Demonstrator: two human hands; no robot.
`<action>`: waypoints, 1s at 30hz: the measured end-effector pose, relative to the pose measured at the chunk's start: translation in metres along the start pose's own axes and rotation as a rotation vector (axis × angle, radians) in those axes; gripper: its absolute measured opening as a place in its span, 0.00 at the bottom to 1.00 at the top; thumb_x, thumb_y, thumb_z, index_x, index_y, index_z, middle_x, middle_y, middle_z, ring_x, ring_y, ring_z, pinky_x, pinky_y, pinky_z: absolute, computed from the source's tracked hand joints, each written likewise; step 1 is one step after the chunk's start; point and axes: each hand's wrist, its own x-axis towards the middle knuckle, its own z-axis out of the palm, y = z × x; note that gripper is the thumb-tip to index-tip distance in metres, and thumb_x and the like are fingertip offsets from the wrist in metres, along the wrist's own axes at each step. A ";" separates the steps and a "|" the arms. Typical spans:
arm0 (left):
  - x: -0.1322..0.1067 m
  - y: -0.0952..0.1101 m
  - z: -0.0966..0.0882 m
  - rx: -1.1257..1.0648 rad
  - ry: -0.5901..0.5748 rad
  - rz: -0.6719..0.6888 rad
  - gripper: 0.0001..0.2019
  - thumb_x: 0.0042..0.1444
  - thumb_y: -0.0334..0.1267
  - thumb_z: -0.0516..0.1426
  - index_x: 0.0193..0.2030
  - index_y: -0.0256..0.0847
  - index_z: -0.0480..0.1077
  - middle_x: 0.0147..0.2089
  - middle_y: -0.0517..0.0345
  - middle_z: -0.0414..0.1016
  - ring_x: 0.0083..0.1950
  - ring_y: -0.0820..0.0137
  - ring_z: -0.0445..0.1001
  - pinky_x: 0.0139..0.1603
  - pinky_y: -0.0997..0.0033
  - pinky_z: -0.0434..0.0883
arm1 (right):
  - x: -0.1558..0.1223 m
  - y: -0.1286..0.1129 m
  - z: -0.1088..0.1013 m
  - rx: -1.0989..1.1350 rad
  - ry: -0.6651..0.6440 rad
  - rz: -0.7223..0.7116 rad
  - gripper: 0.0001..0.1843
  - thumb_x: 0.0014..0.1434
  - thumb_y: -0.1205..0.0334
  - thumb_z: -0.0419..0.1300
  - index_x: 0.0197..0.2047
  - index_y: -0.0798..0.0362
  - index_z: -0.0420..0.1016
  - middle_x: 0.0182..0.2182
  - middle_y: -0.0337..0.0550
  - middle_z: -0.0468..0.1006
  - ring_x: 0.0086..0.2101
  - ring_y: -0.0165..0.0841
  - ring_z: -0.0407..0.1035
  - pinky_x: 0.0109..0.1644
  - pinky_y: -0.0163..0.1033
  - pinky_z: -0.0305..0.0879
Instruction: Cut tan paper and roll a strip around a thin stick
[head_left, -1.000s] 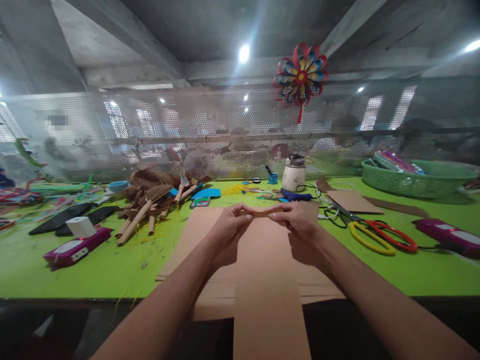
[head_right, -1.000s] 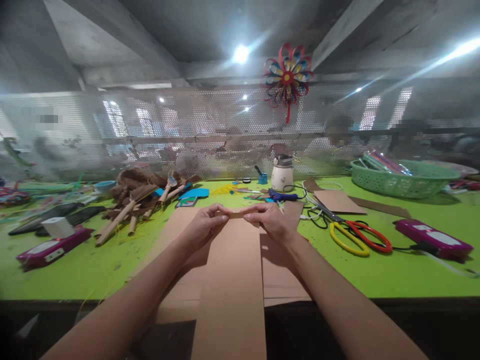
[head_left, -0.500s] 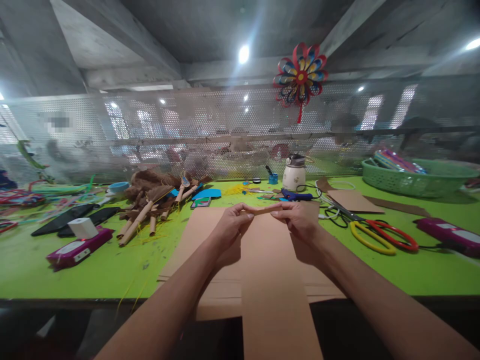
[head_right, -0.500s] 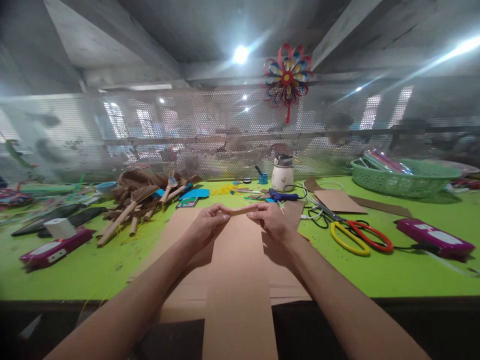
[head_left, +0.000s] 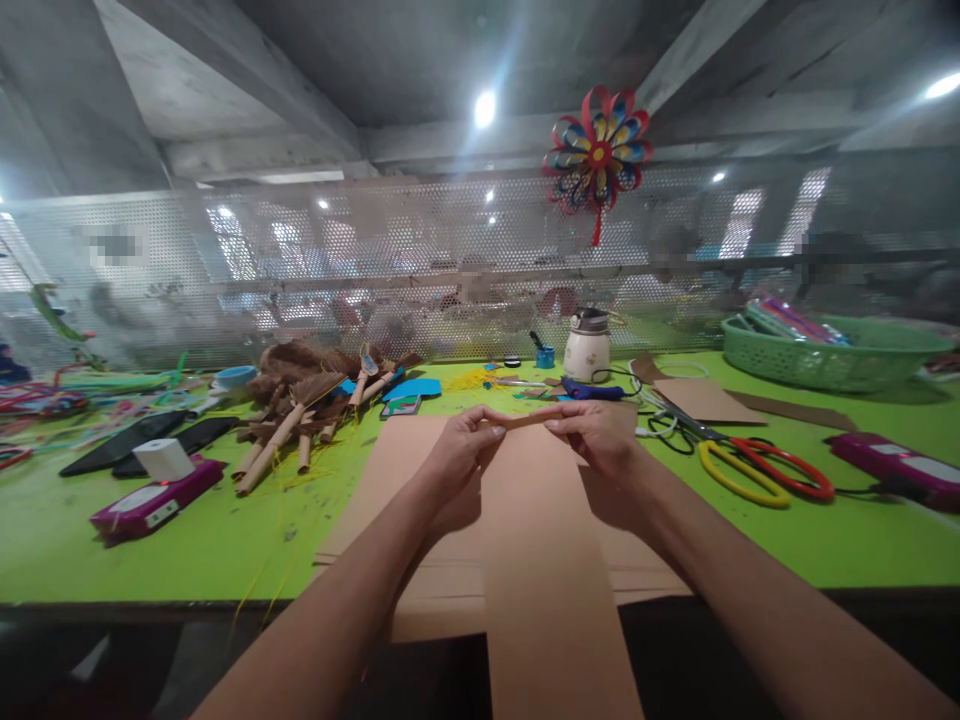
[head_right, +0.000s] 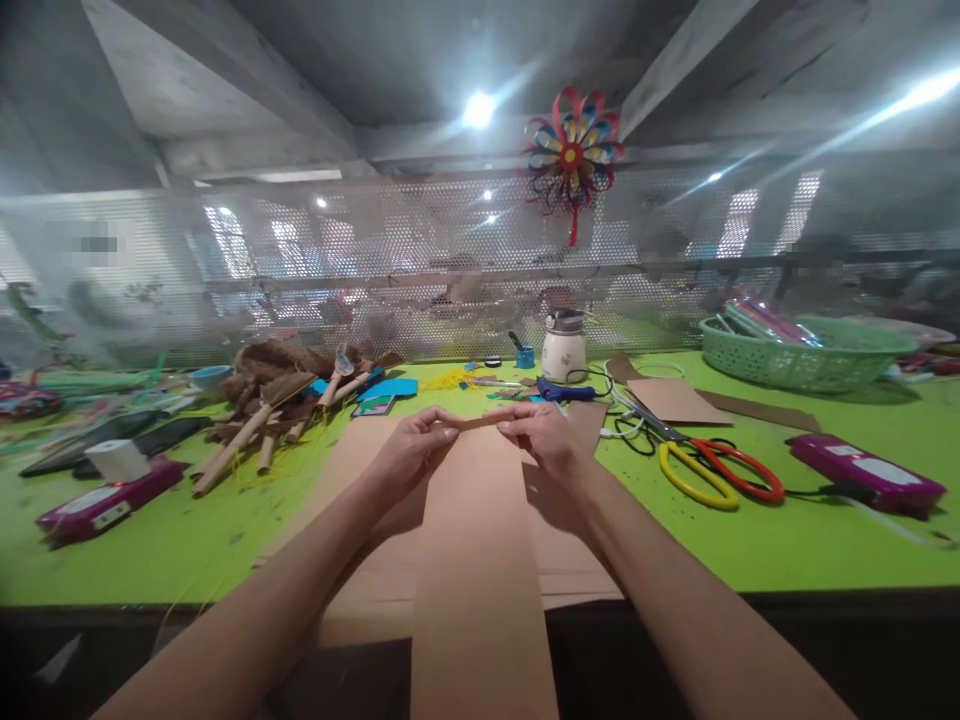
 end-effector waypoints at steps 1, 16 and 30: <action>0.000 0.000 0.000 0.006 0.003 0.002 0.07 0.43 0.29 0.63 0.31 0.37 0.71 0.23 0.62 0.72 0.26 0.75 0.70 0.31 0.77 0.64 | 0.000 0.000 0.000 0.007 -0.004 0.001 0.19 0.40 0.62 0.67 0.39 0.55 0.82 0.19 0.39 0.75 0.21 0.30 0.63 0.25 0.36 0.55; 0.001 0.004 -0.003 0.029 0.052 -0.006 0.09 0.42 0.28 0.63 0.31 0.36 0.70 0.25 0.60 0.72 0.30 0.74 0.71 0.33 0.76 0.66 | 0.001 -0.003 -0.001 0.169 0.047 0.068 0.17 0.36 0.66 0.68 0.35 0.56 0.81 0.23 0.42 0.78 0.22 0.29 0.66 0.28 0.37 0.60; -0.001 0.004 0.003 -0.058 0.063 -0.097 0.12 0.40 0.28 0.62 0.34 0.37 0.68 0.23 0.62 0.72 0.26 0.70 0.73 0.33 0.70 0.69 | -0.001 0.003 0.006 0.185 0.029 0.028 0.15 0.44 0.53 0.68 0.33 0.54 0.79 0.26 0.42 0.78 0.26 0.32 0.69 0.30 0.37 0.65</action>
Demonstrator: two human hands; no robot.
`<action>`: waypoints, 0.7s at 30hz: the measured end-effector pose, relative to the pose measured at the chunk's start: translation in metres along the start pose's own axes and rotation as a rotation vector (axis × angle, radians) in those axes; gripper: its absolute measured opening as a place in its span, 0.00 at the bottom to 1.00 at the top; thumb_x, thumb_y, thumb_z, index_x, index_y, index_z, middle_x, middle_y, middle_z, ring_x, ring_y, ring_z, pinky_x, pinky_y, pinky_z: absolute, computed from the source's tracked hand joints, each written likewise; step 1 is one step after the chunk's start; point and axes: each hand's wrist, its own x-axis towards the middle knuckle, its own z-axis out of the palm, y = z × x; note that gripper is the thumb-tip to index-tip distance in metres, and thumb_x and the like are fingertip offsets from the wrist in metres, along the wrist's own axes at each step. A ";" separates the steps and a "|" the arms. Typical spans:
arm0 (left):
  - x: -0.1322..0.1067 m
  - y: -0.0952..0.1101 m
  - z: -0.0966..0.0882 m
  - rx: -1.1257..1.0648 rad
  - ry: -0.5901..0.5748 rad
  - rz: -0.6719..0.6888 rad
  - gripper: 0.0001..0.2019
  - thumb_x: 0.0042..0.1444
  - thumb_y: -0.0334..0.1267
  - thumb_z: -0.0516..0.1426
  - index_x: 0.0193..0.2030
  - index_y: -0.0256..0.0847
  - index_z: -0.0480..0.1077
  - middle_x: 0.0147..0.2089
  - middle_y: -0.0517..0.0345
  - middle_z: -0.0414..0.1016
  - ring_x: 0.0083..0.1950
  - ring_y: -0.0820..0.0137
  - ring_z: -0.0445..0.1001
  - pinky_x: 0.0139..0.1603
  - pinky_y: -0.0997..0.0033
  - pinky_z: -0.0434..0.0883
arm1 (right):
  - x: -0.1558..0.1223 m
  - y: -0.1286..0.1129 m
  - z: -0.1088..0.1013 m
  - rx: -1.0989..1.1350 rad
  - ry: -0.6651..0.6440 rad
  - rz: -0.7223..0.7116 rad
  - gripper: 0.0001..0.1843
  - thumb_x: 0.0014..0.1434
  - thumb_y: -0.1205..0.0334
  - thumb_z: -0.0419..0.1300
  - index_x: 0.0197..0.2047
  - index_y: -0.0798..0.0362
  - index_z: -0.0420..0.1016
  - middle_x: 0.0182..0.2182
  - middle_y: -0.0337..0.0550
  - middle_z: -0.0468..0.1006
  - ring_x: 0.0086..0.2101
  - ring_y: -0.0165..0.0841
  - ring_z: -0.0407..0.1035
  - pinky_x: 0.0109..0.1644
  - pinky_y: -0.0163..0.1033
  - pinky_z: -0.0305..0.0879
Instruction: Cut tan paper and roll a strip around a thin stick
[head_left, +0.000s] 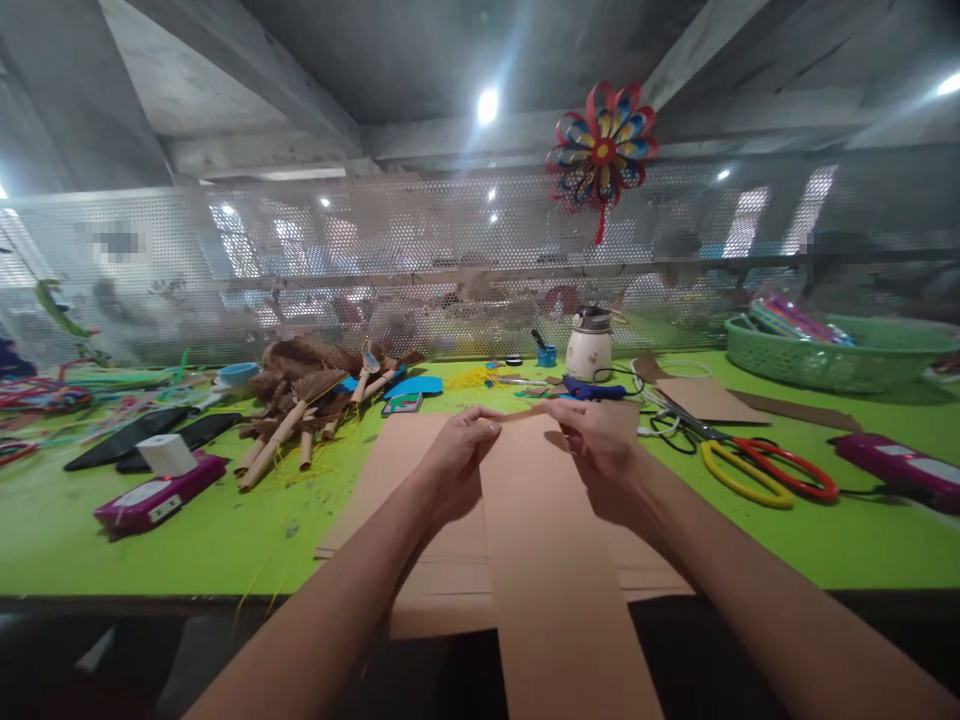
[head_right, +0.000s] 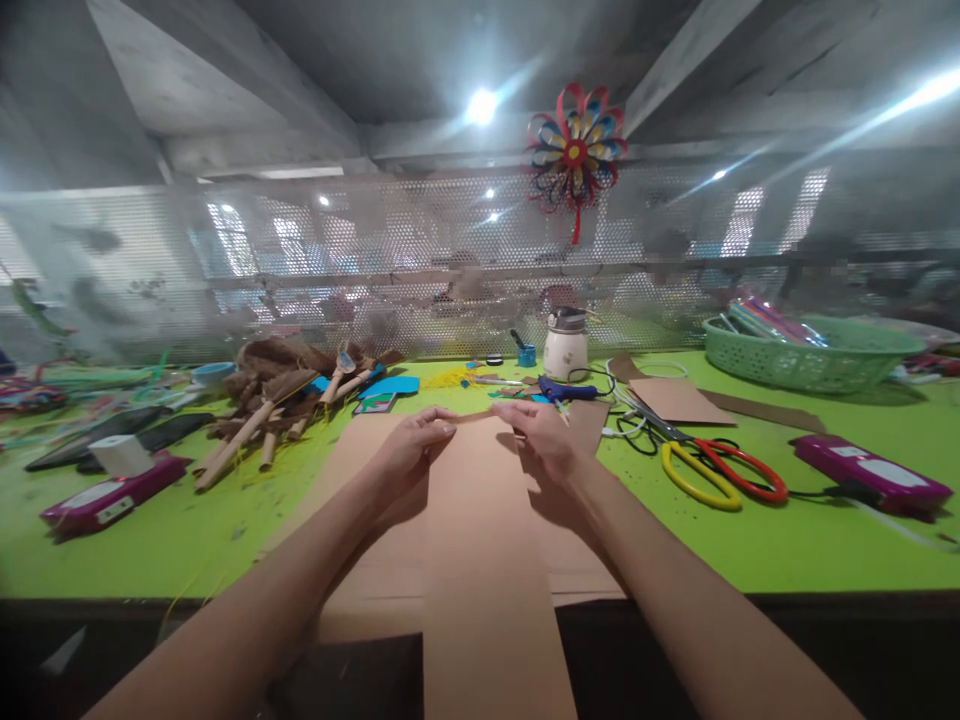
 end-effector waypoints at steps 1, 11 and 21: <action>0.000 -0.001 0.000 -0.007 -0.019 0.003 0.12 0.41 0.28 0.61 0.35 0.36 0.68 0.23 0.61 0.72 0.26 0.70 0.73 0.33 0.69 0.69 | -0.002 0.000 0.004 -0.011 -0.027 0.023 0.16 0.43 0.54 0.69 0.33 0.54 0.79 0.26 0.43 0.78 0.26 0.33 0.70 0.31 0.39 0.66; 0.001 -0.008 -0.004 -0.015 -0.051 -0.041 0.08 0.43 0.28 0.61 0.31 0.36 0.67 0.24 0.59 0.72 0.26 0.71 0.73 0.31 0.72 0.70 | -0.003 0.004 0.007 -0.039 0.063 0.101 0.13 0.37 0.62 0.70 0.29 0.57 0.78 0.25 0.45 0.80 0.22 0.34 0.70 0.27 0.40 0.65; 0.003 -0.004 -0.008 -0.029 -0.120 -0.034 0.12 0.42 0.25 0.60 0.37 0.34 0.69 0.28 0.56 0.73 0.29 0.72 0.73 0.34 0.73 0.69 | 0.001 0.004 -0.004 0.047 0.028 0.086 0.16 0.36 0.62 0.72 0.32 0.56 0.79 0.25 0.44 0.81 0.25 0.36 0.73 0.31 0.39 0.68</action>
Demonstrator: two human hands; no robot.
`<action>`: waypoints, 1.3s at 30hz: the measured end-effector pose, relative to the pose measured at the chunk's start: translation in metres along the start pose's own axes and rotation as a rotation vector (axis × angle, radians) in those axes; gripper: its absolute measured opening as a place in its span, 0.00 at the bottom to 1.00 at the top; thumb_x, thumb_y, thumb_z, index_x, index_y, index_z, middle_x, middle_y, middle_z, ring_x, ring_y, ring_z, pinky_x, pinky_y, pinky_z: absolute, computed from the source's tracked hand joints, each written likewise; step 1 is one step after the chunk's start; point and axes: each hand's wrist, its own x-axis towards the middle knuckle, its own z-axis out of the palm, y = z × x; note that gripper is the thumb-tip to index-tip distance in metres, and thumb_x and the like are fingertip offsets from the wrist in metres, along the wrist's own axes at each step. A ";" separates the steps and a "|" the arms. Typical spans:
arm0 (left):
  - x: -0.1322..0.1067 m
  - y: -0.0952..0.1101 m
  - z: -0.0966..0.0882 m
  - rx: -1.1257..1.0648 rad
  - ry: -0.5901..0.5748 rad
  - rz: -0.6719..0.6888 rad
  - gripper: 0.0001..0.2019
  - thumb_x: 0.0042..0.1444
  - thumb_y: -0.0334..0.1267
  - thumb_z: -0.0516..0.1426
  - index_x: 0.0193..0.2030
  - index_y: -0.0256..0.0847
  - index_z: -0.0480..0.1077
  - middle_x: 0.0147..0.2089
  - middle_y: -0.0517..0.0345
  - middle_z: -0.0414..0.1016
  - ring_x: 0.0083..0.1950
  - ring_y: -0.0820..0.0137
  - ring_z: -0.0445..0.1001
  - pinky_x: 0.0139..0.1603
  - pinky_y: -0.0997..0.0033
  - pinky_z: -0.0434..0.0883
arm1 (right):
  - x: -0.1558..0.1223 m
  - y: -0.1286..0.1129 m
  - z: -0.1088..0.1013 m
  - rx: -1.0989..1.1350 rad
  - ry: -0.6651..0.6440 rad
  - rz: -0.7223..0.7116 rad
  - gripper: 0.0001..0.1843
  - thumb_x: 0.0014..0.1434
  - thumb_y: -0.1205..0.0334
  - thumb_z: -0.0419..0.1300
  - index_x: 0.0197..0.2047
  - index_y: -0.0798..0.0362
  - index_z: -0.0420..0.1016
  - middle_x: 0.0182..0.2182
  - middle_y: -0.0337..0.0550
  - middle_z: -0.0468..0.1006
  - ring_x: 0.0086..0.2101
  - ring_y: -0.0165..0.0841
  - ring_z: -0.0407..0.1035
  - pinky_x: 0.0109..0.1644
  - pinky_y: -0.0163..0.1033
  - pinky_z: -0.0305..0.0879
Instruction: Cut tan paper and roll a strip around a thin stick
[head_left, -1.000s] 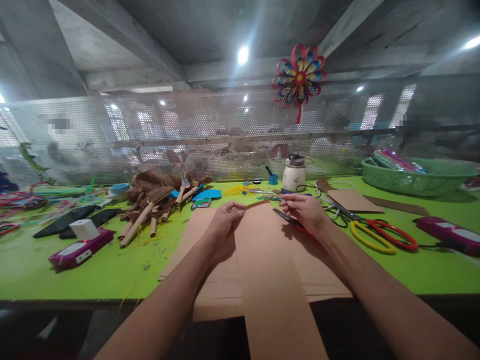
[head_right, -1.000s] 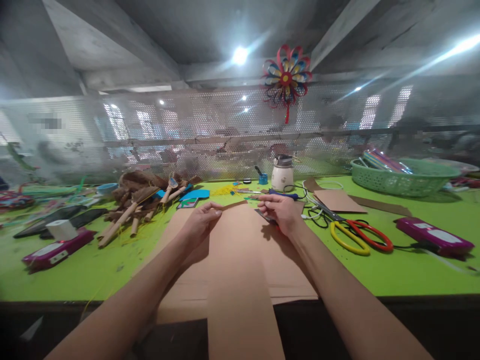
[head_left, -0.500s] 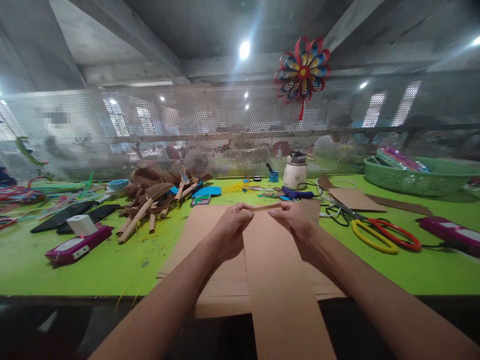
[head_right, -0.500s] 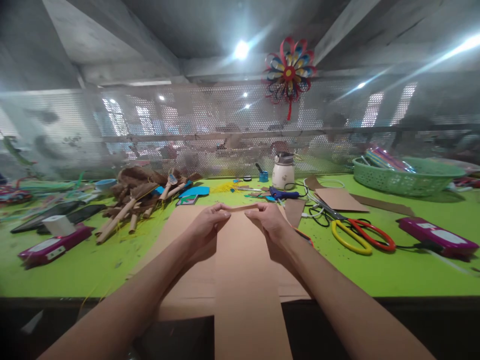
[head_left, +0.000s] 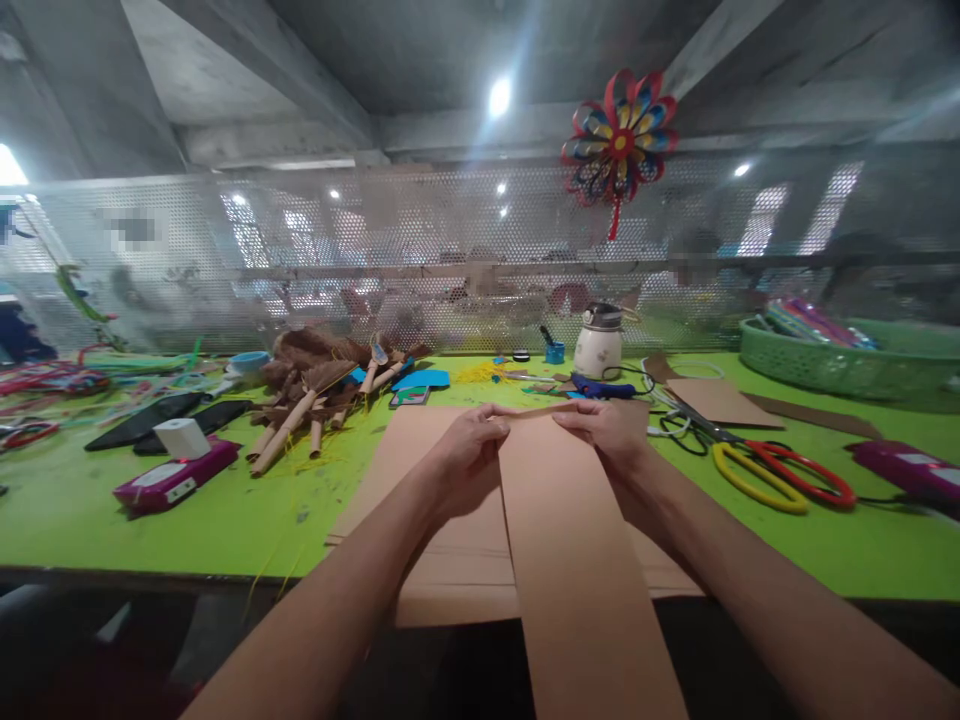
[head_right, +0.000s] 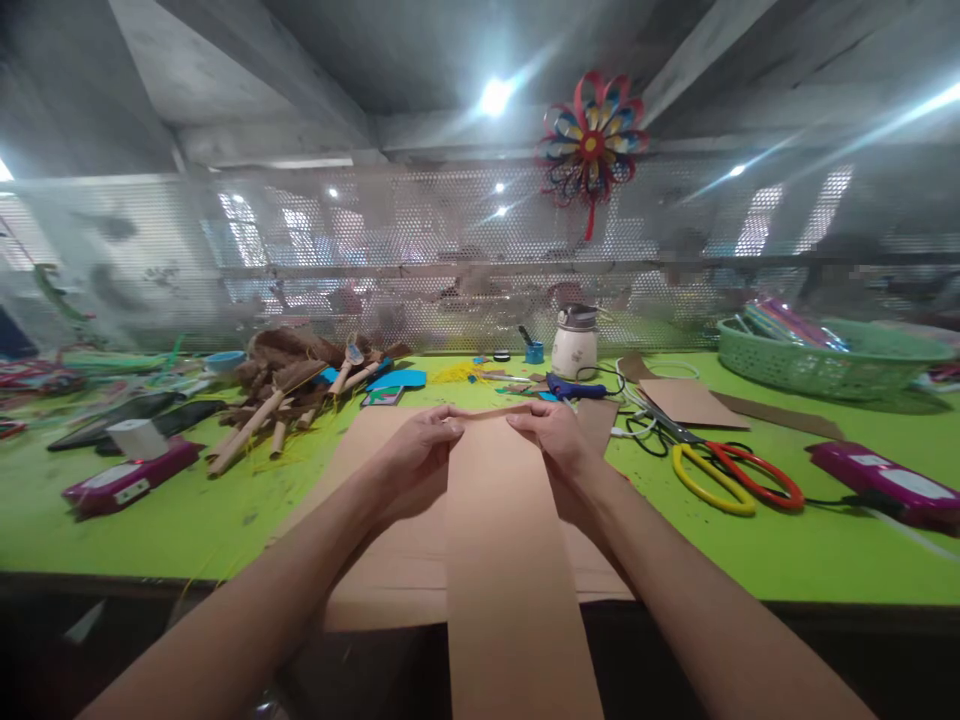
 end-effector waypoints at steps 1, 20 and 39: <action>0.000 0.000 0.000 0.003 0.005 0.007 0.13 0.42 0.25 0.61 0.37 0.34 0.68 0.28 0.57 0.73 0.30 0.72 0.73 0.34 0.73 0.69 | 0.000 0.000 -0.001 0.004 0.008 0.001 0.17 0.36 0.63 0.72 0.32 0.56 0.79 0.25 0.44 0.81 0.25 0.35 0.73 0.31 0.39 0.68; 0.003 -0.006 -0.002 0.040 0.095 0.020 0.12 0.40 0.26 0.60 0.34 0.37 0.67 0.23 0.63 0.67 0.24 0.76 0.67 0.25 0.77 0.62 | 0.000 0.001 0.000 0.021 -0.005 -0.007 0.15 0.34 0.65 0.71 0.29 0.57 0.78 0.24 0.43 0.79 0.23 0.33 0.71 0.31 0.40 0.66; -0.006 0.000 0.010 0.187 0.106 -0.034 0.07 0.42 0.28 0.57 0.29 0.41 0.65 0.13 0.69 0.56 0.15 0.80 0.53 0.17 0.80 0.45 | -0.004 0.004 0.011 -0.066 0.044 0.083 0.16 0.30 0.67 0.72 0.27 0.56 0.75 0.20 0.40 0.78 0.20 0.32 0.70 0.28 0.39 0.65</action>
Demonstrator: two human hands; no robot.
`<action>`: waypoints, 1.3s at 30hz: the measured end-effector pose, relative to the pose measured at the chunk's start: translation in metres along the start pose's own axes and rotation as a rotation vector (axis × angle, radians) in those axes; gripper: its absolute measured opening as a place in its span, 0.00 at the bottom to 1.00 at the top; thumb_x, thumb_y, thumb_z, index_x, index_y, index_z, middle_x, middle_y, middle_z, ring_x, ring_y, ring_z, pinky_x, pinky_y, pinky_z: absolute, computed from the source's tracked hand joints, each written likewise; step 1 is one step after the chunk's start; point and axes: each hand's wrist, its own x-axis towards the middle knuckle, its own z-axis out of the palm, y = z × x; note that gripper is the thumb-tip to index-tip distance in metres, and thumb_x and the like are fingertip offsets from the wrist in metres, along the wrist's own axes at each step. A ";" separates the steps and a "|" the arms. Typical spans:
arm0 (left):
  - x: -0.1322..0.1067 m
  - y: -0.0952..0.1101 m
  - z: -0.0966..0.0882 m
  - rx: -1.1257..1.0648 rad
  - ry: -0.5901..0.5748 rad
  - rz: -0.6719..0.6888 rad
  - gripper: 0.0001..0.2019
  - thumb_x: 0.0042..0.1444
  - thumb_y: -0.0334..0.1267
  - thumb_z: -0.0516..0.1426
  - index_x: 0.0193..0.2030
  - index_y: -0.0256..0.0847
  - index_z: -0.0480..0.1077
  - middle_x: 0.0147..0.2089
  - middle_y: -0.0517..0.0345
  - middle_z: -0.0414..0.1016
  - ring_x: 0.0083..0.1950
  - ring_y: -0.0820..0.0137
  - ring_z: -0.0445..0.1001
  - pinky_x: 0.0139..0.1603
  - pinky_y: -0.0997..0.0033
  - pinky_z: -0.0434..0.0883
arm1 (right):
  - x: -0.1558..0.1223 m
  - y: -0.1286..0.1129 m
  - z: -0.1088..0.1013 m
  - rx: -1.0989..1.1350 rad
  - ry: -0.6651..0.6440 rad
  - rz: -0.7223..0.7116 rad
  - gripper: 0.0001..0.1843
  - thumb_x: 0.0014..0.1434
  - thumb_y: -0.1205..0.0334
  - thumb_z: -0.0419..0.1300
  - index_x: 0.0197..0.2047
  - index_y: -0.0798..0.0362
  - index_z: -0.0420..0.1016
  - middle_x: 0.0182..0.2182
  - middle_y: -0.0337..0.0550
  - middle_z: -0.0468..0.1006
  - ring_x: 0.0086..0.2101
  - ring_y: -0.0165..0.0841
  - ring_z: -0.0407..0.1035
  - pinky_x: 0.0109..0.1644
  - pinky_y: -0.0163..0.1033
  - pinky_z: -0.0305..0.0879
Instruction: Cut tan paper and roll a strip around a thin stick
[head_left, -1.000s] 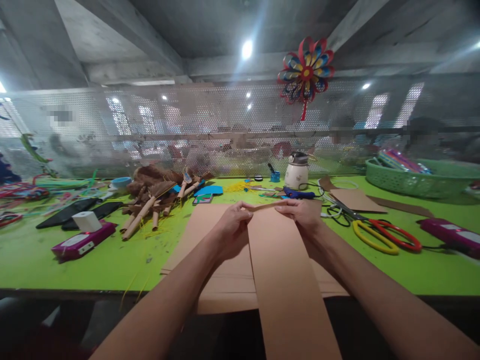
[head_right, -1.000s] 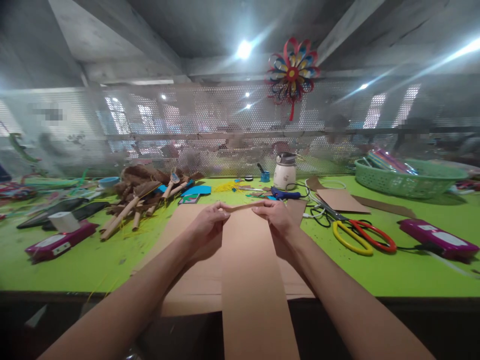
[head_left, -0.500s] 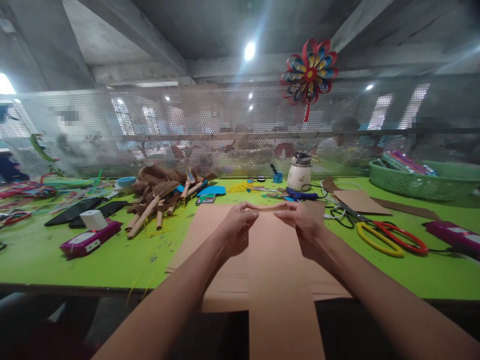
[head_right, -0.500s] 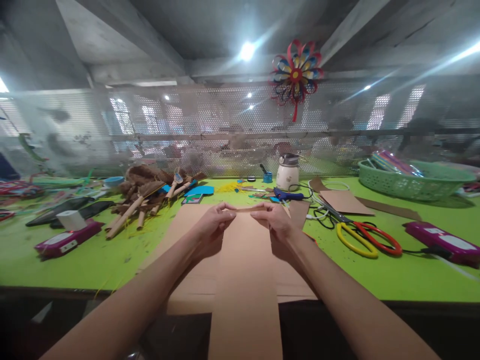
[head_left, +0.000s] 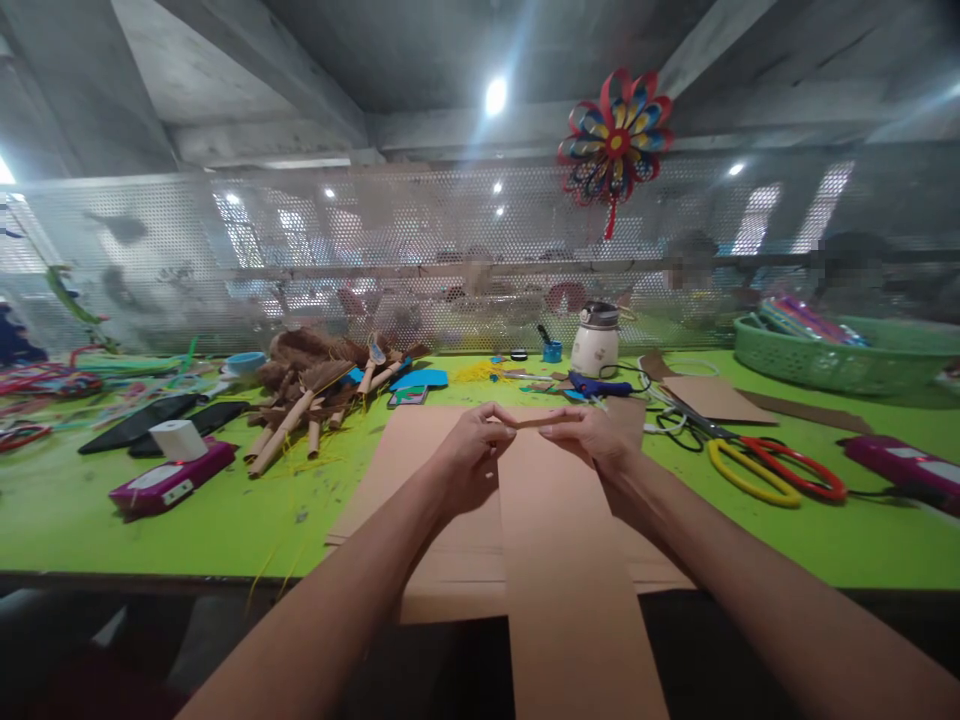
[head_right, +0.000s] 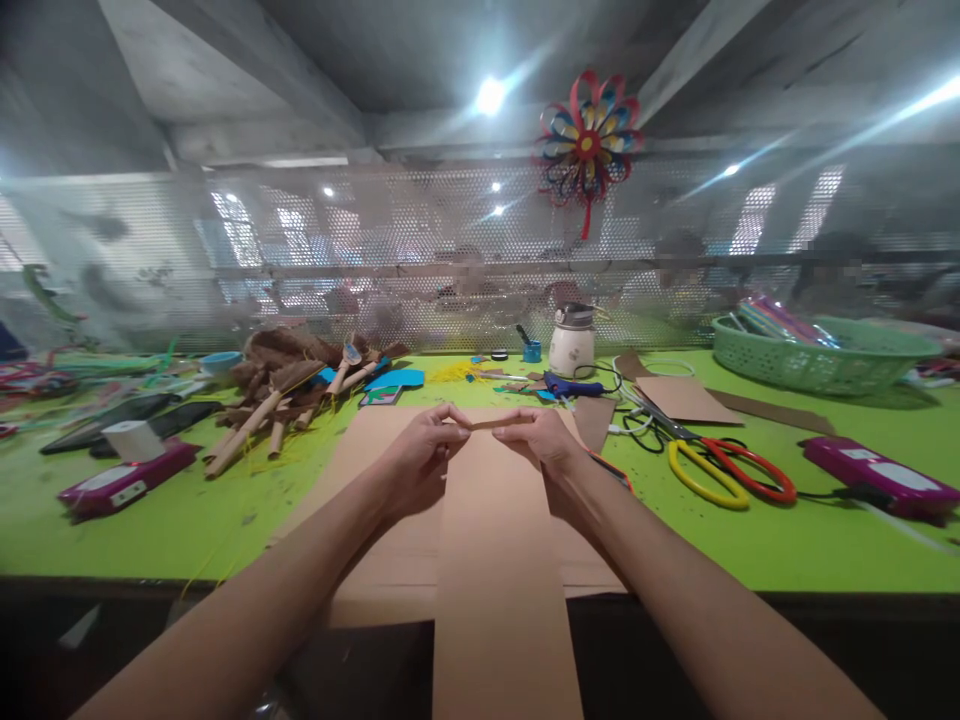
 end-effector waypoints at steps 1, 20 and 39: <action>0.000 0.000 -0.001 0.004 -0.011 0.004 0.08 0.41 0.28 0.58 0.30 0.41 0.65 0.14 0.69 0.57 0.15 0.79 0.53 0.17 0.80 0.46 | 0.000 -0.001 0.000 -0.012 -0.004 -0.001 0.16 0.30 0.66 0.72 0.27 0.56 0.75 0.20 0.40 0.78 0.21 0.32 0.70 0.28 0.39 0.65; 0.009 -0.005 -0.009 -0.070 -0.059 0.109 0.09 0.40 0.27 0.61 0.27 0.38 0.66 0.19 0.66 0.63 0.21 0.79 0.60 0.23 0.78 0.52 | -0.001 -0.004 -0.006 -0.040 -0.034 -0.066 0.16 0.31 0.63 0.72 0.26 0.55 0.77 0.21 0.41 0.78 0.22 0.33 0.70 0.30 0.41 0.65; 0.009 -0.004 -0.011 0.019 0.044 0.180 0.10 0.41 0.31 0.64 0.28 0.39 0.65 0.19 0.67 0.63 0.21 0.79 0.60 0.23 0.78 0.53 | -0.002 -0.005 -0.006 0.016 -0.022 -0.090 0.15 0.31 0.65 0.72 0.26 0.55 0.76 0.22 0.41 0.78 0.22 0.34 0.70 0.29 0.40 0.64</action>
